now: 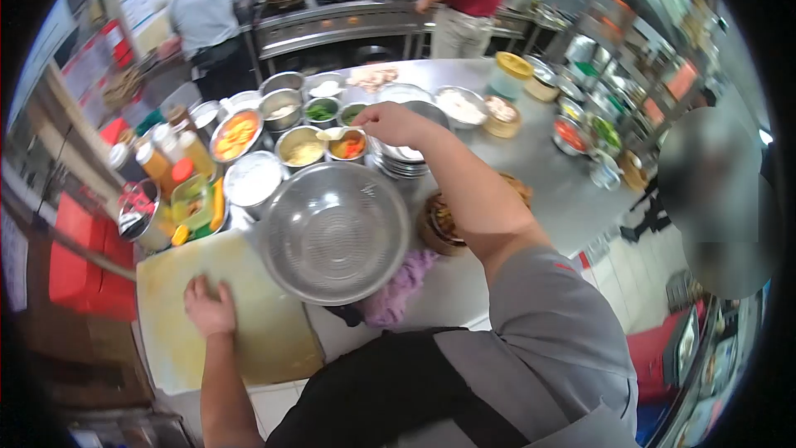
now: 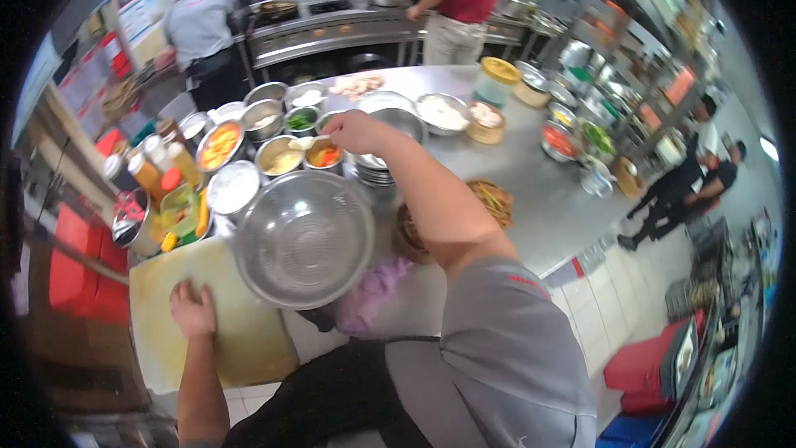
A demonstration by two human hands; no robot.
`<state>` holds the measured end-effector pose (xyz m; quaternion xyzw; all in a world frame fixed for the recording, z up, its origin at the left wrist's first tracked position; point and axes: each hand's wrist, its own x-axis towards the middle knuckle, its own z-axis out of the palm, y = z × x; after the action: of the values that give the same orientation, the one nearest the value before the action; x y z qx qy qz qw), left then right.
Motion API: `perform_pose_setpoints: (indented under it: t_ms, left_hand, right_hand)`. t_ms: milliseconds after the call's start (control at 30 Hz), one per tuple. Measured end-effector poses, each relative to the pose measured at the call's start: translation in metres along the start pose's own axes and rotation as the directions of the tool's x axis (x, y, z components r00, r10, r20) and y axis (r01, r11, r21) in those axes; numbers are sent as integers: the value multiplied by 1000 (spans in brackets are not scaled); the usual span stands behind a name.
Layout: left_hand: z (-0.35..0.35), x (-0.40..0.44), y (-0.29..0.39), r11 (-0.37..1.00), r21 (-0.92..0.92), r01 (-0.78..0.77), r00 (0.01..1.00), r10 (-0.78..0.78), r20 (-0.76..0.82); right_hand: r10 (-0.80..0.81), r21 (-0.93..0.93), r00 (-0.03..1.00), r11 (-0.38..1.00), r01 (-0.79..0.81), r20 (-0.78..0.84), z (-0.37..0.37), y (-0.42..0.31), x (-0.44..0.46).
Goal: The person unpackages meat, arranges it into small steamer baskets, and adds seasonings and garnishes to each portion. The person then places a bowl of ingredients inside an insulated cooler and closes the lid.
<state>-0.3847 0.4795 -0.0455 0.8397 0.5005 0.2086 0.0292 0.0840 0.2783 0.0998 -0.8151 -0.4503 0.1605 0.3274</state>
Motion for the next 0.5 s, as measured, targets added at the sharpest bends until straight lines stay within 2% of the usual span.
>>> perform_pose_setpoints:
  t_ms: [133,200,267,333,500]
  left_hand:
    - [-7,-1,5,999,36,29,997,-31,64]
    - [-7,1,6,998,57,34,996,-38,81]
    - [-6,2,4,997,76,30,994,-37,98]
    - [-4,1,3,995,96,28,995,-37,95]
    - [-5,1,6,991,128,30,994,-42,99]
  right_hand:
    - [74,62,989,996,-66,-132,-58,36,-75]
    - [232,82,947,972,-219,-222,-85,49,-121]
    - [157,4,930,986,-165,-332,-106,101,-157]
    - [356,55,853,930,-364,-383,-123,95,-204]
    - [457,63,755,871,-488,-471,-129,115,-274]
